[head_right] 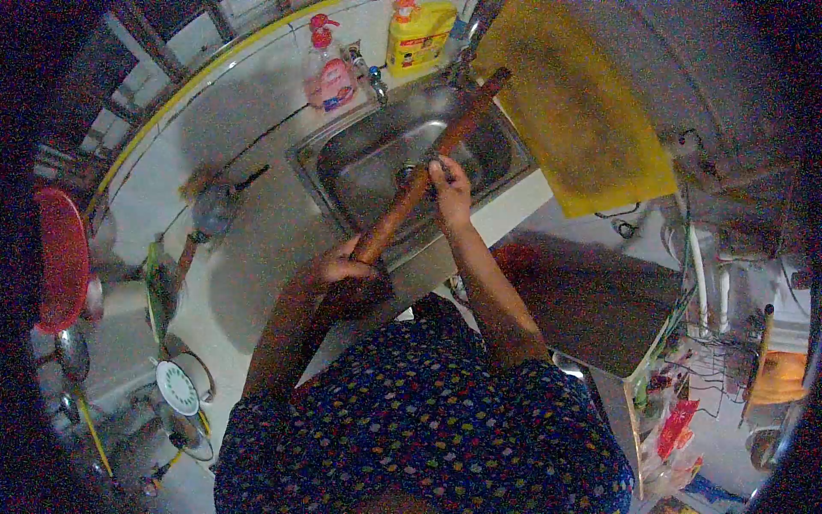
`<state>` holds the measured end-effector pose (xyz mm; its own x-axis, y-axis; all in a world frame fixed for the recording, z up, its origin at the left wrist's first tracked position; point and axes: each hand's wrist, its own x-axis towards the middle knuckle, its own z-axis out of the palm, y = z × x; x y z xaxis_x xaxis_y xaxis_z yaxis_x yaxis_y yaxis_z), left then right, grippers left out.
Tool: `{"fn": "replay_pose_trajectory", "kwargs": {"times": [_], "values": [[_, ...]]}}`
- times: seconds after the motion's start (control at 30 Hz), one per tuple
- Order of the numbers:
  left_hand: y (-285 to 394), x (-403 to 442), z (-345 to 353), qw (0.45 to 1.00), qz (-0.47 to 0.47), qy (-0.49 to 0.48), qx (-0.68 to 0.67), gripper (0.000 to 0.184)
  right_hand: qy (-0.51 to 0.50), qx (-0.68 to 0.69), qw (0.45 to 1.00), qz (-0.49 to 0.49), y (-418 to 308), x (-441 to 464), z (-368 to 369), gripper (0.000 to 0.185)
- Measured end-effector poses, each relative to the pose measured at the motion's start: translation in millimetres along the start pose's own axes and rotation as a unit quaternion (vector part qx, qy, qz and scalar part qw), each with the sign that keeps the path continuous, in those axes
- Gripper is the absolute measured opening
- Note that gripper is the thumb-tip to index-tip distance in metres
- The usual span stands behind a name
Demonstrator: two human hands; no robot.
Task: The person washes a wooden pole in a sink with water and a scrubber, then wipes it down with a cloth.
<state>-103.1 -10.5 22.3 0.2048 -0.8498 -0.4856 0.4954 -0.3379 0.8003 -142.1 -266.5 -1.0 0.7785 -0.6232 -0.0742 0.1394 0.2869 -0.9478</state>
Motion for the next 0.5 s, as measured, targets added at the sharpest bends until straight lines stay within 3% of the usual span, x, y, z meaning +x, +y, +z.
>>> {"fn": "replay_pose_trajectory", "kwargs": {"times": [0.03,0.07,0.1,0.13,0.23,0.3,0.4,0.43,0.5], "values": [[-2.8,1.1,0.7,1.0,0.0,0.0,0.0,0.079,0.0,0.0,1.0,0.0,2.8,5.5,-3.2,0.028],[-7.5,2.5,3.5,0.995,0.03,0.083,0.042,0.076,0.035,-0.245,0.953,-0.174,7.0,13.1,-10.0,0.023],[-6.9,3.2,6.1,0.989,0.045,0.124,0.06,0.074,0.066,-0.468,0.817,-0.331,5.0,15.9,-11.6,0.018],[-6.1,3.7,8.8,0.981,0.058,0.165,0.08,0.072,0.064,-0.47,0.817,-0.33,4.0,15.6,-13.7,0.018],[4.5,2.9,8.1,0.984,0.104,0.09,0.115,0.068,0.028,-0.418,0.862,-0.286,-7.9,9.9,1.1,0.017],[5.0,3.6,15.2,0.974,0.128,0.158,0.099,0.068,-0.064,-0.426,0.863,-0.263,-17.9,-15.7,18.7,0.019],[4.2,5.4,10.9,0.969,0.128,0.167,0.13,0.064,-0.167,-0.481,0.792,-0.336,4.1,-62.7,30.7,0.013],[-11.4,18.1,-0.1,0.969,0.13,0.168,0.129,0.064,-0.168,-0.482,0.791,-0.337,3.7,-69.8,32.3,0.013],[-42.2,41.1,-18.8,0.988,0.134,0.034,0.069,0.062,-0.212,-0.43,0.791,-0.381,2.1,-77.8,36.8,0.013]]}}
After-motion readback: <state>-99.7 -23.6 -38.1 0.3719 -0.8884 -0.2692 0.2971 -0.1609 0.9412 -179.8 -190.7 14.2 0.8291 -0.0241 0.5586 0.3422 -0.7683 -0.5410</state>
